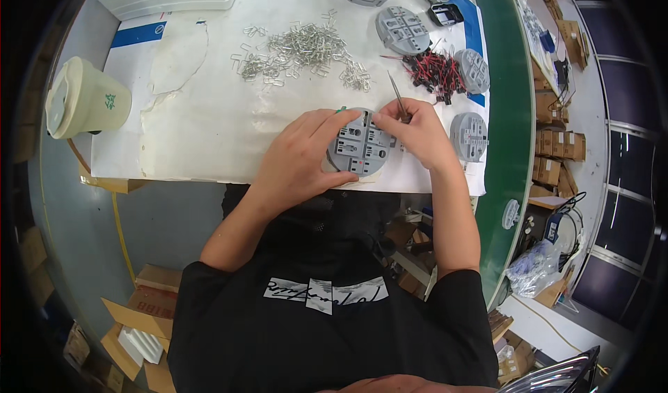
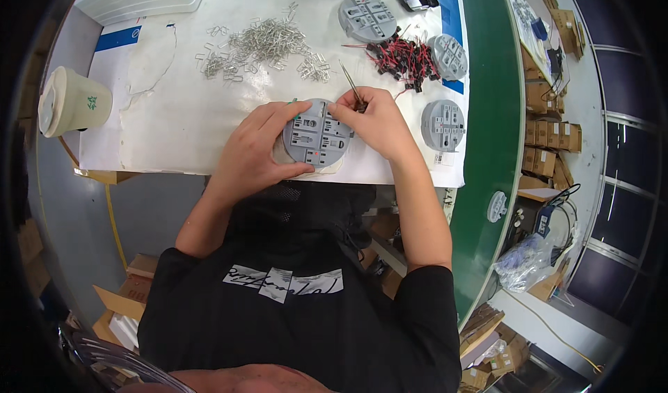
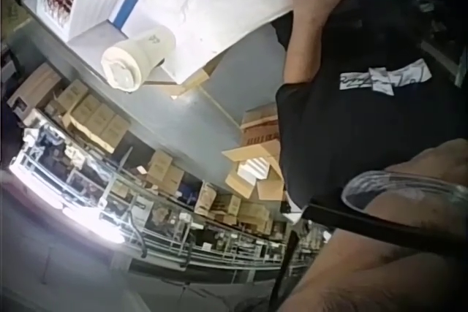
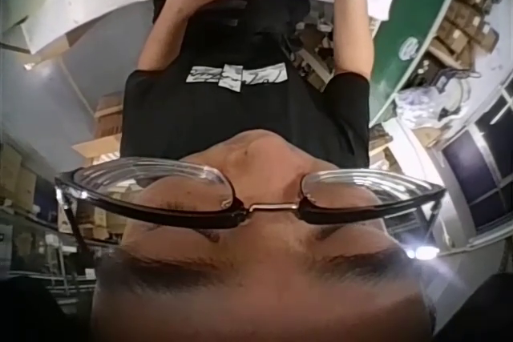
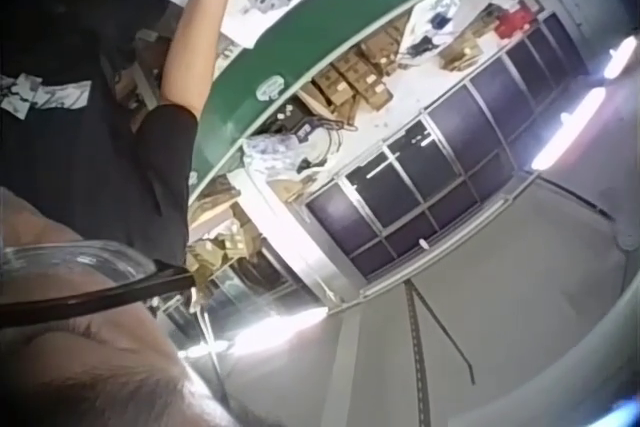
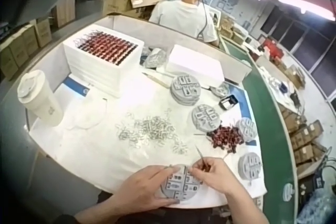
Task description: The person is assembling small electronic components by inserting tiny metal pins into circular plastic bases.
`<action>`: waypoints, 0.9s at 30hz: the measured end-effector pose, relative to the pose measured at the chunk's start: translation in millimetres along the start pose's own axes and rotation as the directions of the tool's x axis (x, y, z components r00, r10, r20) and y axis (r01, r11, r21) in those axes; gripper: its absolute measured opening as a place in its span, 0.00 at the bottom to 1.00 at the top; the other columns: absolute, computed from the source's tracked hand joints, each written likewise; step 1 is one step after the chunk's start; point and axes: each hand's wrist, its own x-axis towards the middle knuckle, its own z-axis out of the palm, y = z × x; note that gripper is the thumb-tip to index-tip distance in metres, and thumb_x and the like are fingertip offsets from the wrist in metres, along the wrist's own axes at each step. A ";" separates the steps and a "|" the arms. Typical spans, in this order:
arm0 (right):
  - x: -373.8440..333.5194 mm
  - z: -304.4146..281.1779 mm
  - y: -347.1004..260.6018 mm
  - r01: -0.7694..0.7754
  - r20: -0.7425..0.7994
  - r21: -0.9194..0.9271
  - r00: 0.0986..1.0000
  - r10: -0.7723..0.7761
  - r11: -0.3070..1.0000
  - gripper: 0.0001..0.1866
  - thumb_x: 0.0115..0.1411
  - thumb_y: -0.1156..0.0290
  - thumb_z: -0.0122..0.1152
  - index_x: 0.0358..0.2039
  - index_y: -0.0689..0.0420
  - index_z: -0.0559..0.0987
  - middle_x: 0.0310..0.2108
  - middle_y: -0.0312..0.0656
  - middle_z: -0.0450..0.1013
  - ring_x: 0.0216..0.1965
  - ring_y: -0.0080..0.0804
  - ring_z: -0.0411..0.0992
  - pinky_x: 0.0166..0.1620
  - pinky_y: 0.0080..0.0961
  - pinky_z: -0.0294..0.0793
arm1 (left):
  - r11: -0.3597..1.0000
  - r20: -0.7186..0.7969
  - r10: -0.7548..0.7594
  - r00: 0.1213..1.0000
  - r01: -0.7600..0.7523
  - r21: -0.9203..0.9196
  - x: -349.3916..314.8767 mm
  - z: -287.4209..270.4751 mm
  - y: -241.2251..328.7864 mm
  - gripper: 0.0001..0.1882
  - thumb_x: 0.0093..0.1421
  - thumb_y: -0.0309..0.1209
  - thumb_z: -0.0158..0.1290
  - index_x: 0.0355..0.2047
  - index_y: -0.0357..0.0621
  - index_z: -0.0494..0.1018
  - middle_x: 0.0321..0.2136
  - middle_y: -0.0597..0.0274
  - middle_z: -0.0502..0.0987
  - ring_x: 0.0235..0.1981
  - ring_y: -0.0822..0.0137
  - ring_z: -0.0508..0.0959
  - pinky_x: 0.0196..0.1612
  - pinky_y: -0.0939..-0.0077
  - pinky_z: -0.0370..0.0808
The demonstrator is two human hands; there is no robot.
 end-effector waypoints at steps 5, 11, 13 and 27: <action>-6.2 -2.9 -6.5 -0.158 0.052 0.168 0.987 0.152 0.973 0.10 0.61 0.68 0.73 0.35 0.61 0.84 0.26 0.29 0.77 0.25 0.14 0.69 0.29 0.16 0.67 | 1.000 0.028 0.018 0.999 -0.018 0.014 1.6 -0.5 -1.0 0.47 0.43 0.37 0.75 0.65 0.47 0.69 0.52 0.51 0.76 0.55 0.48 0.75 0.58 0.56 0.73; -3.8 3.4 11.0 -0.058 0.018 0.197 0.998 0.056 0.979 0.11 0.59 0.68 0.74 0.35 0.62 0.84 0.28 0.31 0.78 0.26 0.15 0.71 0.30 0.16 0.68 | 0.999 0.068 -0.049 0.996 0.049 0.002 8.5 -2.1 6.3 0.47 0.42 0.36 0.76 0.64 0.46 0.70 0.53 0.51 0.76 0.55 0.47 0.76 0.58 0.58 0.74; -1.7 4.8 6.7 -0.074 0.020 0.183 0.997 0.071 0.980 0.11 0.58 0.69 0.74 0.36 0.63 0.84 0.28 0.32 0.78 0.27 0.15 0.71 0.31 0.16 0.69 | 0.997 0.089 -0.074 0.993 0.074 0.001 10.1 -3.4 7.5 0.48 0.42 0.36 0.76 0.64 0.45 0.70 0.53 0.51 0.76 0.55 0.47 0.76 0.58 0.58 0.74; 7.5 3.0 13.7 0.011 0.044 0.078 0.999 -0.015 0.997 0.12 0.55 0.67 0.69 0.31 0.65 0.84 0.25 0.38 0.79 0.28 0.23 0.75 0.34 0.23 0.75 | 0.992 0.106 -0.129 0.986 0.129 0.004 11.6 2.0 9.6 0.51 0.38 0.28 0.79 0.66 0.42 0.71 0.55 0.56 0.75 0.57 0.59 0.76 0.63 0.66 0.74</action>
